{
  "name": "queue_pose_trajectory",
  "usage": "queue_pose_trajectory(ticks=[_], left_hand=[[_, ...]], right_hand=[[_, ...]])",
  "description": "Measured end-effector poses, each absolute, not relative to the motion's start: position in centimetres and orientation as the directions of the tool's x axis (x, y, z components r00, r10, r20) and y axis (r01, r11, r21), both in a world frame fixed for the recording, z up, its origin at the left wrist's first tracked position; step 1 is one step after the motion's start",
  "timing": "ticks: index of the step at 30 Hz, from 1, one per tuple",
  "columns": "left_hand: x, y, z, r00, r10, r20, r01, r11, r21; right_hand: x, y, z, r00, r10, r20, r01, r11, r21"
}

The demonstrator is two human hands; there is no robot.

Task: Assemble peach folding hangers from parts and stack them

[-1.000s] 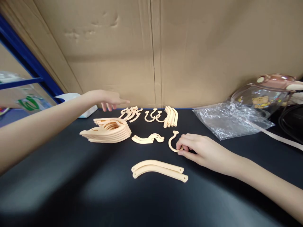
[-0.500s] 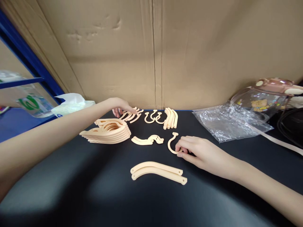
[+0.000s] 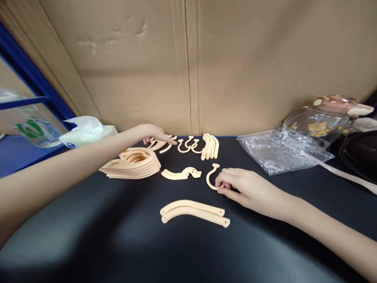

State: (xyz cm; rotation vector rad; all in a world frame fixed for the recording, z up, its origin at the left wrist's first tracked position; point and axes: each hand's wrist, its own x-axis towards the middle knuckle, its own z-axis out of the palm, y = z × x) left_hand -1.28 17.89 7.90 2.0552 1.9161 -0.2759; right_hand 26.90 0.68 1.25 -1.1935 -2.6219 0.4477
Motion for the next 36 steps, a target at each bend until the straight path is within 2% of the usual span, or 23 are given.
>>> queue_pose_trajectory(ticks=[3,8,24,29,32,34,36], left_hand=[[-0.9,17.9,7.8,-0.011,0.907,-0.42,1.0,0.019,0.014],[-0.9,17.5,8.1,-0.045,0.895,-0.444,0.999,0.027,-0.047],[-1.5,16.3,8.9,0.037,0.935,-0.353,0.991,-0.081,-0.108],[-1.2,13.3,10.4,0.163,0.979,-0.122,0.977,-0.178,-0.122],[-0.9,9.4,10.5,0.342,0.937,0.065,0.936,-0.334,-0.116],[-0.6,6.3,9.8,0.597,0.761,0.254,0.8,-0.587,-0.122],[-0.5,3.4,8.6,0.738,0.594,0.319,0.653,-0.749,-0.116]], right_hand=[[27.0,0.7,1.1,-0.646,0.759,0.081,0.689,0.625,-0.368],[27.1,0.9,0.9,-0.64,0.763,0.09,0.689,0.622,-0.371],[26.9,0.8,0.8,-0.645,0.759,0.089,0.693,0.63,-0.351],[27.0,0.8,1.1,-0.651,0.753,0.091,0.698,0.642,-0.317],[27.2,1.2,1.7,-0.644,0.752,0.144,0.718,0.658,-0.227],[27.3,1.6,2.2,-0.646,0.738,0.195,0.731,0.672,-0.123],[27.2,2.1,2.6,-0.675,0.703,0.227,0.722,0.692,0.003]])
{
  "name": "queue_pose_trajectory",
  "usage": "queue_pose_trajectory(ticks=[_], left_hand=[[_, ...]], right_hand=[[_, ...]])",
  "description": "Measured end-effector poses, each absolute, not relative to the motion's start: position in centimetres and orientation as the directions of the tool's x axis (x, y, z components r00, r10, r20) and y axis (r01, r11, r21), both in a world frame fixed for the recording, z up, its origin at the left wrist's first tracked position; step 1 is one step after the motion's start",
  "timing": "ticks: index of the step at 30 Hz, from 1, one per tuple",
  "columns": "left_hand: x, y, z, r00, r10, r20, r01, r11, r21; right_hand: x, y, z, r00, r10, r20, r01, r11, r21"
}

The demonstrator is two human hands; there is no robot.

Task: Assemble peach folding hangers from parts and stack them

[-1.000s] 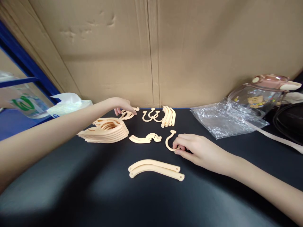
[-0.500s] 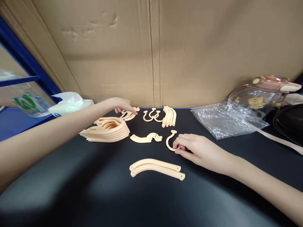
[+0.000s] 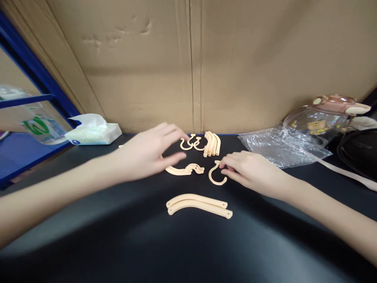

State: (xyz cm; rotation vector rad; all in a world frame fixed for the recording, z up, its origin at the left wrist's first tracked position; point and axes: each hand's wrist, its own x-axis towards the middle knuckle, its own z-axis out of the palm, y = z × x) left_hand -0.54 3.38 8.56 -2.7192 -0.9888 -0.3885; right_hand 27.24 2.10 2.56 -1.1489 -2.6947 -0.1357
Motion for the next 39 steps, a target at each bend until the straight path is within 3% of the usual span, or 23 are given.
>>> queue_pose_trajectory(ticks=[4,12,17,22,29,32,34,37,39], left_hand=[[-0.9,-0.6,5.5,0.813,0.471,0.342,0.501,-0.866,0.002],[-2.3,-1.3,2.2,0.765,0.598,0.239,0.536,-0.797,0.28],[-2.3,-0.7,1.6,0.763,0.628,0.152,0.537,-0.748,0.39],[-2.2,-0.8,1.5,0.733,0.667,0.137,0.566,-0.709,0.421],[-2.0,-0.9,1.5,0.713,0.687,0.137,0.593,-0.696,0.405],[-1.8,-1.1,1.4,0.686,0.715,0.135,0.622,-0.673,0.4],[-1.7,-1.3,1.3,0.678,0.723,0.133,0.633,-0.666,0.394],[-1.6,-1.4,1.2,0.673,0.726,0.141,0.643,-0.668,0.374],[-1.5,-1.5,1.1,0.677,0.719,0.156,0.64,-0.68,0.357]], right_hand=[[26.7,3.1,2.5,-0.733,0.639,0.232,0.679,0.704,0.207],[26.0,4.1,1.2,-0.799,0.546,0.252,0.598,0.68,0.425],[25.5,3.8,1.2,-0.835,0.508,0.21,0.53,0.645,0.55],[25.4,3.3,1.3,-0.839,0.514,0.177,0.513,0.641,0.571],[25.9,3.6,1.6,-0.83,0.492,0.263,0.556,0.684,0.472],[25.7,3.5,1.7,-0.801,0.496,0.337,0.597,0.709,0.376],[25.4,3.1,1.6,-0.742,0.542,0.396,0.648,0.731,0.213],[24.6,2.3,1.6,-0.582,0.704,0.406,0.666,0.7,-0.258],[24.0,1.8,1.5,-0.5,0.804,0.321,0.558,0.583,-0.591]])
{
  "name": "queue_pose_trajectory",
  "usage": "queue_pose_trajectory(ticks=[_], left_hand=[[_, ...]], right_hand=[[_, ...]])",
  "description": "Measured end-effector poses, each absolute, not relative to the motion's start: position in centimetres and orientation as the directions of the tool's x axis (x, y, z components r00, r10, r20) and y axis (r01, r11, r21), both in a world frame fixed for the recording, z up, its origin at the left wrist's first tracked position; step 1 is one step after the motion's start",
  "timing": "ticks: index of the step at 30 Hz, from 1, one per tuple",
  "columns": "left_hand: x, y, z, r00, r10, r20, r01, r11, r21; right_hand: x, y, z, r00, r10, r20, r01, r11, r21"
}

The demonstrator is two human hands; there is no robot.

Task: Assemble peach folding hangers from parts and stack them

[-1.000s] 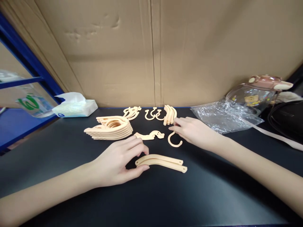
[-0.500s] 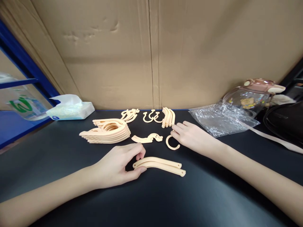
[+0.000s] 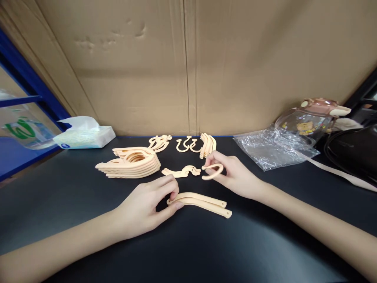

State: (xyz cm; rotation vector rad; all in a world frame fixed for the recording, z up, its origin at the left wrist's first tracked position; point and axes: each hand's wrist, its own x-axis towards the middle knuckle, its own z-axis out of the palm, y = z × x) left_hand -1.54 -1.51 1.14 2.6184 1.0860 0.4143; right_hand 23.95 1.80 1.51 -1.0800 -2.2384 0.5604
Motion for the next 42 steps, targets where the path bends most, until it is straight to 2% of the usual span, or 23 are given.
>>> queue_pose_trajectory(ticks=[2,5,9,18,21,23,27,30,33,36,39,42], left_hand=[[-1.5,-1.6,1.1,0.693,0.702,0.163,0.628,-0.699,0.343],[-1.3,-1.7,1.1,0.717,0.678,0.164,0.61,-0.723,0.324],[-1.3,-1.6,1.0,0.745,0.64,0.185,0.583,-0.761,0.285],[-1.6,-1.6,0.9,0.778,0.59,0.218,0.535,-0.803,0.262],[-1.7,-1.6,1.1,0.758,0.609,0.235,0.523,-0.782,0.34],[-1.7,-1.6,1.3,0.706,0.666,0.242,0.516,-0.717,0.468],[-1.9,-1.0,1.7,0.545,0.822,0.164,0.386,-0.42,0.821],[-1.8,-0.5,2.1,0.467,0.879,0.094,0.206,-0.212,0.955],[-1.7,-0.3,2.7,0.434,0.901,0.013,0.14,-0.081,0.987],[-1.4,-0.2,3.4,0.419,0.906,-0.062,0.161,-0.007,0.987],[-1.1,-0.2,3.7,0.413,0.908,-0.072,0.326,-0.074,0.943],[-0.8,-0.5,3.5,0.412,0.911,0.016,0.52,-0.249,0.817]], right_hand=[[23.4,1.5,1.4,-0.477,0.848,0.231,0.411,0.448,-0.794],[22.9,1.5,0.9,-0.481,0.868,0.121,0.285,0.286,-0.915],[22.8,2.0,0.1,-0.489,0.87,0.06,0.233,0.196,-0.953],[22.8,2.2,0.1,-0.437,0.898,0.052,0.251,0.178,-0.951],[22.8,2.3,0.1,-0.442,0.897,0.026,0.217,0.135,-0.967],[22.8,2.4,0.2,-0.438,0.899,-0.002,0.193,0.092,-0.977],[22.9,2.5,0.2,-0.416,0.907,-0.057,0.18,0.02,-0.983],[23.0,2.5,0.2,-0.425,0.902,-0.071,0.167,0.0,-0.986],[23.0,2.5,0.2,-0.42,0.904,-0.081,0.165,-0.012,-0.986],[22.7,2.5,0.3,-0.407,0.91,-0.08,0.161,-0.015,-0.987],[22.5,2.5,0.6,-0.4,0.914,-0.075,0.154,-0.013,-0.988],[22.4,2.5,0.8,-0.398,0.913,-0.089,0.151,-0.031,-0.988]])
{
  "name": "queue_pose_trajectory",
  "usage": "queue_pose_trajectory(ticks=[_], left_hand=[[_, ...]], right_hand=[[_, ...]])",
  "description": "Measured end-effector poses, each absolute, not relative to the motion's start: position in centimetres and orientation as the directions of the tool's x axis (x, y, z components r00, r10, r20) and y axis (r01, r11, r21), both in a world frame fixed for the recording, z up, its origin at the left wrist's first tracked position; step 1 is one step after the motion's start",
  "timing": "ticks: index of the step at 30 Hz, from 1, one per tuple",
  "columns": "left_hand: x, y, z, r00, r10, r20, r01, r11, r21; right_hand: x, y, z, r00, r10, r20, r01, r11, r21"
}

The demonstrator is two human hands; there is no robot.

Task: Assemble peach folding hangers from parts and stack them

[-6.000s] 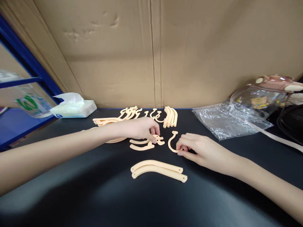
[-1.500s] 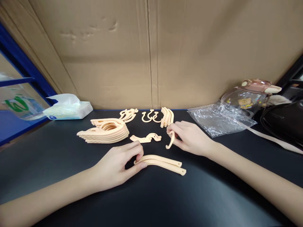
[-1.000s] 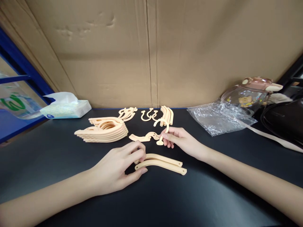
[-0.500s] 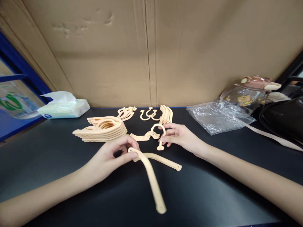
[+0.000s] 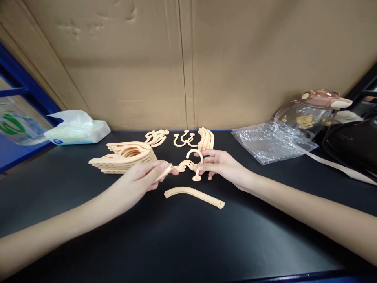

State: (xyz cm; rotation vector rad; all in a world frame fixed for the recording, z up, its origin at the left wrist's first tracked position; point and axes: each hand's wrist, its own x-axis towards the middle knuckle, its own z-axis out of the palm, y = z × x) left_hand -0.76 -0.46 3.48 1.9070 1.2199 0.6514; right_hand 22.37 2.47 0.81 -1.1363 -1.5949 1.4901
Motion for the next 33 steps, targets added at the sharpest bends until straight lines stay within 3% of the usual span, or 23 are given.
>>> queue_pose_trajectory(ticks=[3,6,10,18,25,33], left_hand=[[-0.5,-0.7,2.9,0.465,0.875,0.135,0.656,-0.443,0.611],[-0.5,-0.5,2.1,0.586,0.783,0.208,0.671,-0.612,0.419],[-0.8,0.1,1.0,0.678,0.684,0.27,0.618,-0.729,0.294],[-0.9,0.0,0.7,0.711,0.665,0.229,0.614,-0.745,0.26],[-1.1,0.0,0.5,0.719,0.651,0.243,0.58,-0.755,0.305],[-1.1,0.2,0.3,0.721,0.644,0.256,0.592,-0.765,0.255]], right_hand=[[22.1,2.5,0.9,-0.356,0.93,-0.089,0.105,-0.054,-0.993],[21.7,2.4,0.6,-0.298,0.954,-0.026,0.03,-0.018,-0.999],[21.5,2.5,0.0,-0.294,0.954,0.064,-0.043,0.053,-0.998],[21.8,2.4,-0.4,-0.368,0.921,0.129,0.006,0.141,-0.99],[21.6,2.2,-0.2,-0.393,0.917,0.073,-0.052,0.057,-0.997],[21.9,2.4,-0.3,-0.426,0.905,0.009,-0.092,-0.034,-0.995]])
